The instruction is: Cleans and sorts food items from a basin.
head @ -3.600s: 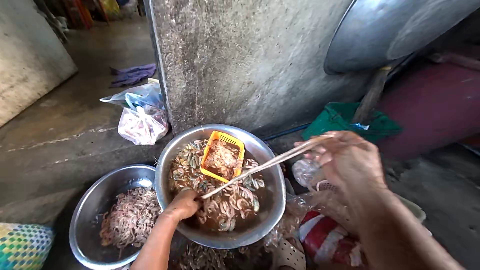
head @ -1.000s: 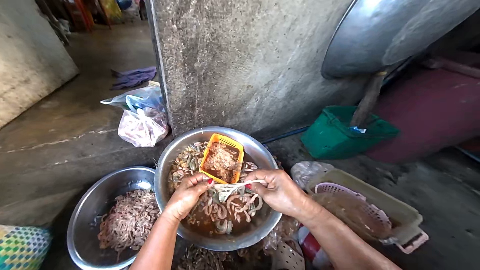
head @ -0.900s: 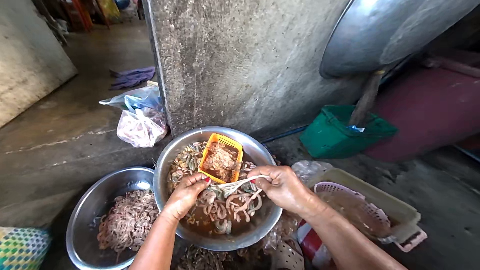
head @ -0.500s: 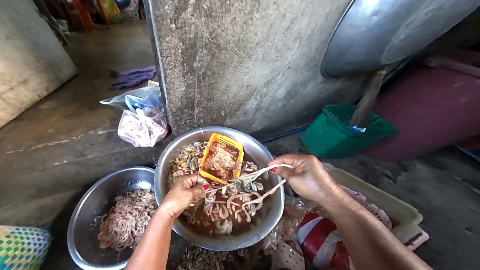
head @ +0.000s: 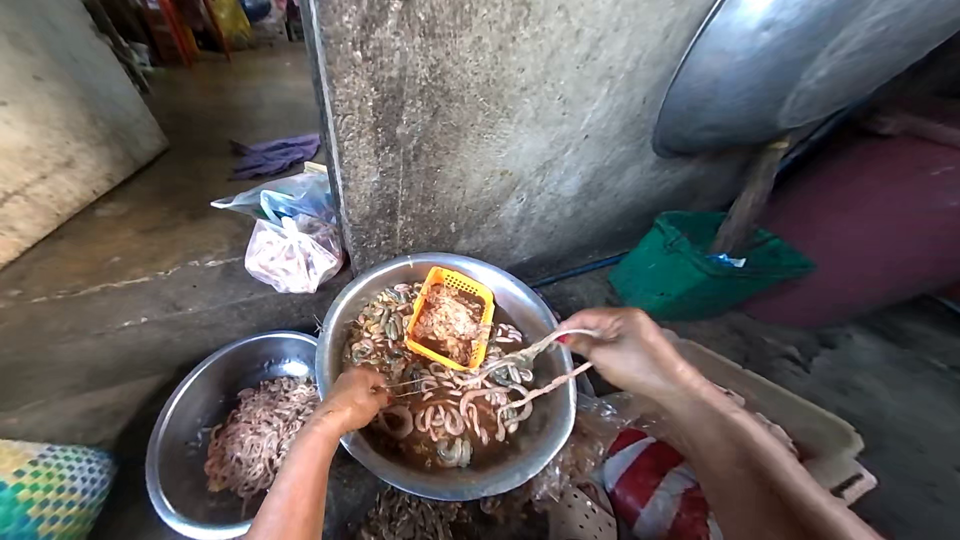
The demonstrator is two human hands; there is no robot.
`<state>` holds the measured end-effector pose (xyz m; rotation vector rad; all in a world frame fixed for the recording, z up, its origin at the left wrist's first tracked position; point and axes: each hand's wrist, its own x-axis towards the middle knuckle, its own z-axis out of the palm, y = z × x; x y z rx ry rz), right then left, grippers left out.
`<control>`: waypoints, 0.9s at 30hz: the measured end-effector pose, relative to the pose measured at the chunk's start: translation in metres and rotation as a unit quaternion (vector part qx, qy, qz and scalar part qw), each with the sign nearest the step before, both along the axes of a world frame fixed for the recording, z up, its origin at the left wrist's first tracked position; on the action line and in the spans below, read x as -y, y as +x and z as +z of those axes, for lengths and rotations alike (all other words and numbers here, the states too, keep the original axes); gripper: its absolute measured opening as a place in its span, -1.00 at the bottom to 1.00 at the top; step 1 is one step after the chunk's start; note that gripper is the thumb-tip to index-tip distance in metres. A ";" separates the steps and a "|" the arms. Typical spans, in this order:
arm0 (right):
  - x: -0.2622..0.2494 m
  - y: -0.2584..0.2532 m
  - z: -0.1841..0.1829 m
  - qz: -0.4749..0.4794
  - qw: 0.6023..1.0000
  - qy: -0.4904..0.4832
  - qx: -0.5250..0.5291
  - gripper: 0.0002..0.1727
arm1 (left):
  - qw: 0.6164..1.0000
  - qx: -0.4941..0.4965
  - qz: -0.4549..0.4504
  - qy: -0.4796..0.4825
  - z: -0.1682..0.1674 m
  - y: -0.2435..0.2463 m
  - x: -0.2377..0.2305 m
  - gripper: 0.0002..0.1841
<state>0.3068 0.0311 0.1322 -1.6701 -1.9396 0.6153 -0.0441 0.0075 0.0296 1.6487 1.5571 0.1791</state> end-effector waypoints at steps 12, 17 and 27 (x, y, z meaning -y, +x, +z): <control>0.021 -0.099 -0.057 0.203 0.948 -0.242 -0.025 -0.59 | 0.888 0.455 0.063 -0.030 0.027 0.045 0.011 -0.83; 0.023 -0.103 -0.060 0.208 0.948 -0.226 -0.086 -0.77 | 0.876 0.467 0.122 -0.011 0.023 0.059 0.011 -0.94; -0.017 -0.024 -0.066 0.008 0.916 -0.291 0.274 -0.73 | 0.829 0.410 0.374 0.072 -0.007 -0.004 -0.004 -0.89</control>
